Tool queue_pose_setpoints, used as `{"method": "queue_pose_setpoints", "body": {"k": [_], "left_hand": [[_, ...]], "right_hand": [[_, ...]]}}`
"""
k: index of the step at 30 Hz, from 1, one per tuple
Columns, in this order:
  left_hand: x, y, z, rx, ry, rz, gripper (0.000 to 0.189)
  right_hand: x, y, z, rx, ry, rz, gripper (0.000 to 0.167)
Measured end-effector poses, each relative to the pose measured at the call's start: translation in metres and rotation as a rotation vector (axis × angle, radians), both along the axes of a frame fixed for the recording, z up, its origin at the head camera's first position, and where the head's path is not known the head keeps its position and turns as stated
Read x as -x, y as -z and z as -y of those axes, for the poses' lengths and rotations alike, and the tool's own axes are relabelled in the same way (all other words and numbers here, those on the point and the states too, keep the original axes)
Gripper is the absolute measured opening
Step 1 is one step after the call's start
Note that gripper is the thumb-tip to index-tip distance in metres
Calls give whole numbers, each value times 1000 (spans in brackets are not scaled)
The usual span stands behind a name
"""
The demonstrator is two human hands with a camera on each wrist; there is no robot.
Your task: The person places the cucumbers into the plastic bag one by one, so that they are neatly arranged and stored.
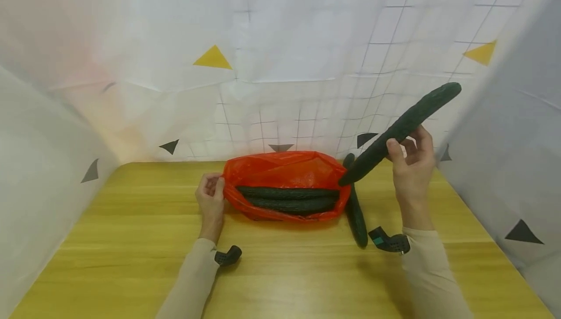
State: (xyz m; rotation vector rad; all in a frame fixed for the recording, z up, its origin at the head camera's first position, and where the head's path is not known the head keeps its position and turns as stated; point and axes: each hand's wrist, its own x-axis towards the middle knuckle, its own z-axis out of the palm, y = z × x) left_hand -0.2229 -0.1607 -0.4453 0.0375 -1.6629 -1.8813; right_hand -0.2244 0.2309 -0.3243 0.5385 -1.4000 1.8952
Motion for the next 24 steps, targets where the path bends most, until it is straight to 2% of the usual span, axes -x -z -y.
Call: {"method": "queue_pose_setpoints", "body": {"k": [3, 7, 14, 24], "left_hand": [[-3, -3, -1, 4, 5, -8, 18], [-12, -15, -4, -7, 26, -24, 18], [-12, -15, -4, -10, 34, -29, 20], [-11, -14, -4, -25, 45, -29, 20]], "right_hand": [[0, 0, 3, 9, 6, -25, 56], [0, 0, 7, 16, 20, -39, 56], [1, 1, 13, 9, 24, -68, 55], [1, 4, 20, -78, 13, -68, 55]]}}
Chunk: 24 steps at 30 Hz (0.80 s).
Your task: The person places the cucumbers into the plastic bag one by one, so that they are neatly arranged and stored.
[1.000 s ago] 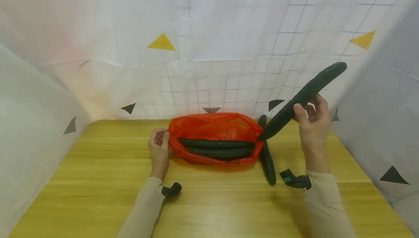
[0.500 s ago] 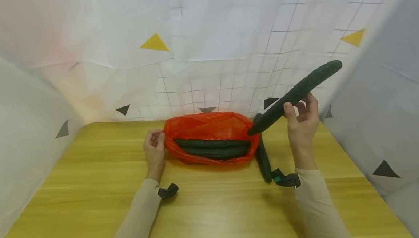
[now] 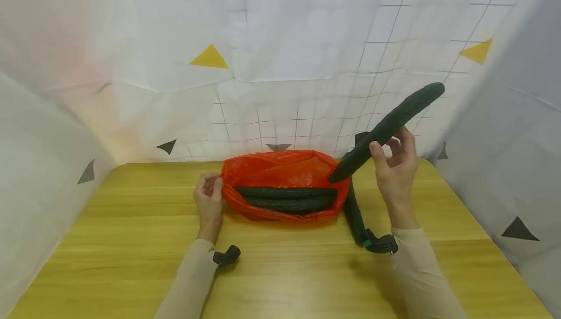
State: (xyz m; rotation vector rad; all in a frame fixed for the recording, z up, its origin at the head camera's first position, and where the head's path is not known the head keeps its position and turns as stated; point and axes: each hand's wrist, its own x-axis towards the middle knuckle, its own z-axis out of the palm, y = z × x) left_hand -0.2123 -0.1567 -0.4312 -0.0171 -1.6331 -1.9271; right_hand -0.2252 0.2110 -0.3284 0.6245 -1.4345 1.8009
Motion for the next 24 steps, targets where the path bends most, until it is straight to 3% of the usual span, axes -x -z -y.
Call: {"method": "queue_pose_setpoints", "body": {"k": [11, 24], "left_hand": [[1, 0, -1, 29, -18, 14, 18], [1, 1, 0, -2, -6, -10, 19]], "right_hand": [[3, 10, 10, -57, -23, 9, 57], [-11, 7, 32, -280, 53, 135, 57]]}}
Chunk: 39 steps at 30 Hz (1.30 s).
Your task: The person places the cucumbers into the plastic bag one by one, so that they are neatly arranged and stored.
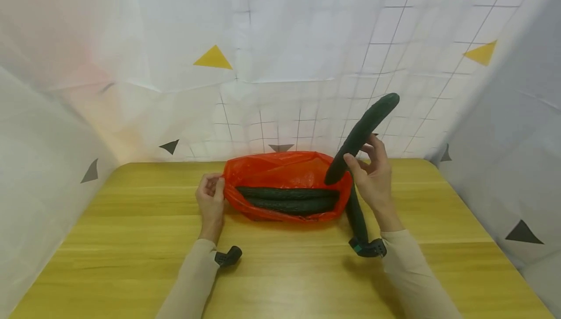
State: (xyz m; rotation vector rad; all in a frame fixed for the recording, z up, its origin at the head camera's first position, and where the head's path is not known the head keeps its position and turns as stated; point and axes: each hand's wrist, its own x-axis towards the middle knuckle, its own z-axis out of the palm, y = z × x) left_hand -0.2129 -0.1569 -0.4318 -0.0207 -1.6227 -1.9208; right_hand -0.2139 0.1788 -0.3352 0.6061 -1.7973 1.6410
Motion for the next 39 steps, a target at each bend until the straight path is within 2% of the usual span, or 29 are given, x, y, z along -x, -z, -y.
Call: {"method": "queue_pose_setpoints", "body": {"k": [13, 20, 27, 31, 36, 39], "left_hand": [[0, 0, 0, 10, -4, 15, 18], [14, 19, 5, 4, -23, 7, 20], [1, -1, -1, 14, -10, -3, 20], [0, -3, -1, 11, -9, 1, 21], [0, -2, 0, 25, -11, 9, 21], [0, -1, 0, 25, -11, 14, 22]], "right_hand": [[0, 5, 5, -210, 70, 17, 58], [1, 7, 11, -315, 95, -39, 57], [1, 8, 18, -376, 23, -142, 58], [9, 18, 20, -383, 3, -177, 60], [23, 37, 18, -412, 9, -150, 62], [25, 43, 18, -460, 25, -137, 62]]}}
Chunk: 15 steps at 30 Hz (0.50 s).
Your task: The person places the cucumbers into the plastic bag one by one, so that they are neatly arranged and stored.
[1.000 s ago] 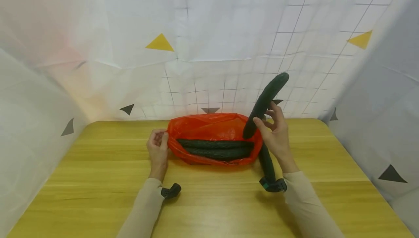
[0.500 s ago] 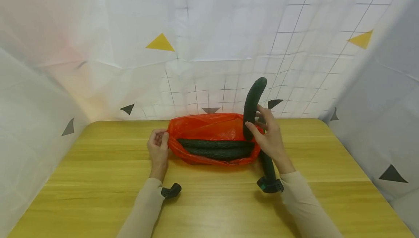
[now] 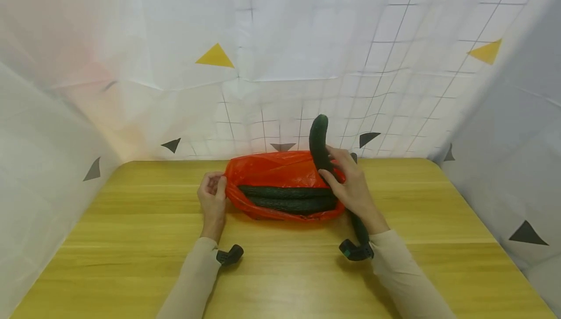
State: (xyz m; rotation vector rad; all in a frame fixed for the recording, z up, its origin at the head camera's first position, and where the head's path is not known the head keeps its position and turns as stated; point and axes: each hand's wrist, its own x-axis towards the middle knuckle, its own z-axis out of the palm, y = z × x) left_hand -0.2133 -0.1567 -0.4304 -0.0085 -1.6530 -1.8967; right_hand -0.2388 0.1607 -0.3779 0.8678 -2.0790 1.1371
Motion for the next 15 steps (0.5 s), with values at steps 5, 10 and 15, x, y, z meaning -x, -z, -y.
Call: {"method": "queue_pose_setpoints", "body": {"k": [5, 10, 15], "left_hand": [[3, 4, 1, -2, -1, -5, 21], [13, 18, 5, -16, -9, -3, 18], [16, 23, 5, -11, -29, -13, 20]], "right_hand": [[-1, 2, 5, -56, 3, -14, 63], [-2, 4, 12, -112, 24, -37, 64], [-1, 7, 20, -183, 38, -56, 64]]}}
